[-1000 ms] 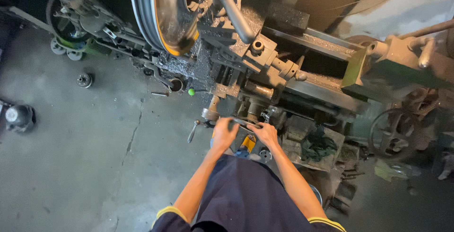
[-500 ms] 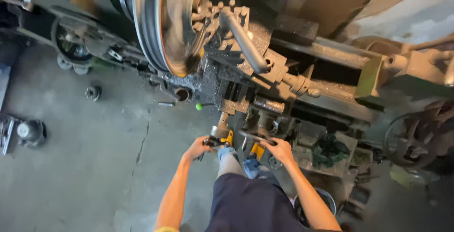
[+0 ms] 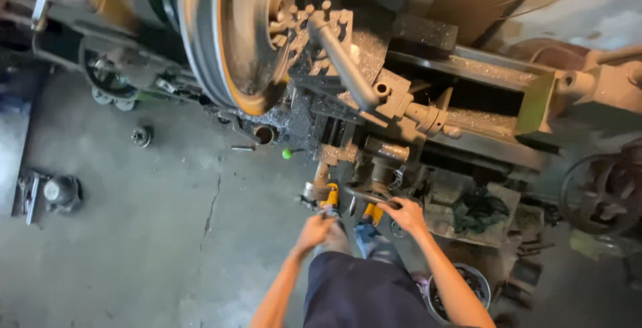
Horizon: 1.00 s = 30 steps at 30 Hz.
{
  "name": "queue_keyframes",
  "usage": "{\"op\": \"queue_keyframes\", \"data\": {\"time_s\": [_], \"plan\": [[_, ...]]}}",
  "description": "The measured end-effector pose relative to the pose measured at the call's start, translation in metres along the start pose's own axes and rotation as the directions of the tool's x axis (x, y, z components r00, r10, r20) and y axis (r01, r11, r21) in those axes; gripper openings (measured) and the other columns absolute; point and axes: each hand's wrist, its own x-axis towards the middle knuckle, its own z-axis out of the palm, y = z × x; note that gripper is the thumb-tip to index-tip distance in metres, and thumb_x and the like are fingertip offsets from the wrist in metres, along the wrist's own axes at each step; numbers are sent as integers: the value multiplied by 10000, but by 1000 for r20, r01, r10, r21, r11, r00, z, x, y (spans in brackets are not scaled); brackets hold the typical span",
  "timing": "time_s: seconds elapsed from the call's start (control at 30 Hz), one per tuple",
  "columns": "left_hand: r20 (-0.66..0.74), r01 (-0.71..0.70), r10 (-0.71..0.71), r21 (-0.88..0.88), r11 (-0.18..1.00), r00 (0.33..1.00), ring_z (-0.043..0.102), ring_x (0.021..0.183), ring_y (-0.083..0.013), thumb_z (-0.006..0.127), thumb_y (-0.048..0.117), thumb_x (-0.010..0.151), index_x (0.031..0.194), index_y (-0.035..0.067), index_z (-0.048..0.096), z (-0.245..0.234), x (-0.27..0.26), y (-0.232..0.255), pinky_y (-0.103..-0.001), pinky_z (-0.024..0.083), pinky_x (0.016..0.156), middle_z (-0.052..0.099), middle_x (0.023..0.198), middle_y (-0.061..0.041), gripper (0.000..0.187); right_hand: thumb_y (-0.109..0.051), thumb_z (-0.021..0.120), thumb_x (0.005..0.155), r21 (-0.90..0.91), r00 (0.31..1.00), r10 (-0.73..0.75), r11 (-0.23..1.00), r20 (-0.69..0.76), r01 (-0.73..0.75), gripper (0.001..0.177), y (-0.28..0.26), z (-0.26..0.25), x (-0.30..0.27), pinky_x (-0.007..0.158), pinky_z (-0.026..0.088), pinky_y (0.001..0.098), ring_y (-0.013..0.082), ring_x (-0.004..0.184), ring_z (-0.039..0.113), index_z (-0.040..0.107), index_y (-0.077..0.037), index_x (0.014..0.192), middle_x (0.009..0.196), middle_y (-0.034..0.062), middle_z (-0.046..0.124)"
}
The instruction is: The person operates a metal lathe, using both hands to turn the handwheels and levers to control the cutting tool's position against a rotating metal workpiece. The person adjusts the tool rest and makes fine movements to shape the metal part.
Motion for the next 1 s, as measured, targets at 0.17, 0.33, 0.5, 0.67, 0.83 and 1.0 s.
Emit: {"op": "queue_keyframes", "data": {"time_s": [0.17,0.33,0.5,0.67,0.83,1.0], "plan": [[-153,4,28,204,979,988,645,610,-286,558,324,922,1028,94,617,-19,-7,-3,-404,503,530,669,665,-173,260,-632,746,735,148,997,-59,987,-45,65,517,26,1,2,1012,497,419,323,1136,625,746,-223,1051,1111,108,716],[-327,43,28,206,978,944,244,1415,-464,627,72,850,1461,-140,195,-29,-48,85,-528,258,1176,230,1473,-420,778,-385,754,818,642,993,59,767,-99,18,502,35,33,8,1092,399,448,350,1272,512,665,-108,1227,1286,177,625],[-318,-168,254,274,947,913,664,844,-433,563,6,664,953,49,635,-31,0,11,-499,502,696,702,780,-184,301,-372,741,848,802,786,596,544,-164,-245,896,11,86,46,1147,231,538,401,1395,310,227,-44,1505,1494,305,290],[-79,-126,129,43,991,989,679,848,-290,666,-12,561,986,20,723,-57,40,-31,-371,554,758,707,847,-157,431,-10,701,657,468,852,304,880,-426,-80,611,195,177,128,1103,380,391,357,1257,513,595,-42,1258,1251,230,551],[64,-96,101,-73,993,993,521,558,-128,634,-14,530,768,64,706,-66,44,-32,-258,454,510,569,634,-10,260,-399,753,741,962,738,620,-223,267,-160,373,186,180,136,710,593,475,327,885,651,637,-184,1023,1012,98,661],[110,-225,228,-41,974,968,481,677,-55,546,13,653,790,84,619,-72,32,-9,-248,375,582,567,730,60,171,-297,549,910,693,711,-396,-218,581,-687,487,31,159,44,901,507,577,577,1162,509,495,-9,1299,1353,212,515]]}}
